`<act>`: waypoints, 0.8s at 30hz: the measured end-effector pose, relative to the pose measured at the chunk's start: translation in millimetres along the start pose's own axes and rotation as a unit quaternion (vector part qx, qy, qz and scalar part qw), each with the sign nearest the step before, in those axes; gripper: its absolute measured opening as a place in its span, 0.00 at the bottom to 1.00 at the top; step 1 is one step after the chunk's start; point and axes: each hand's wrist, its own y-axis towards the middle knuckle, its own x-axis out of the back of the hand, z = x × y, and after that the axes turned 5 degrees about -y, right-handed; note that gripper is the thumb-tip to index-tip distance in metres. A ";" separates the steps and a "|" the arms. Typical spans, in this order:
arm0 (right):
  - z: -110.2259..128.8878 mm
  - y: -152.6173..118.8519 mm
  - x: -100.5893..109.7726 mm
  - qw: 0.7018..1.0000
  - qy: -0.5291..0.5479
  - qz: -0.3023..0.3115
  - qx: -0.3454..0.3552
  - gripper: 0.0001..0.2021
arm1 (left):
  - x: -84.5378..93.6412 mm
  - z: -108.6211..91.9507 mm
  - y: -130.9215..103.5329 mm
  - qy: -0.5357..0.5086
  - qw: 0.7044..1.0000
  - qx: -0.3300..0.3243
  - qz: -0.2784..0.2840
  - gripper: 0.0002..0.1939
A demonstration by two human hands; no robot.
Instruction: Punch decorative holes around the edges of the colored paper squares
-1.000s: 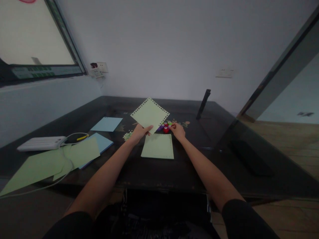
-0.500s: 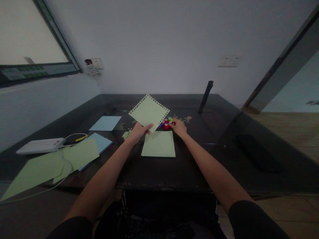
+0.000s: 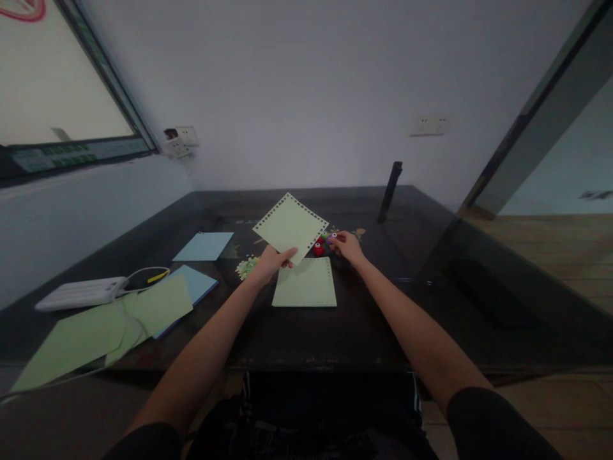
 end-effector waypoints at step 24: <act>16.9 -111.6 65.6 0.943 0.319 0.062 -0.070 0.15 | -97.7 3.3 -24.6 -0.020 0.999 -0.031 0.022 0.14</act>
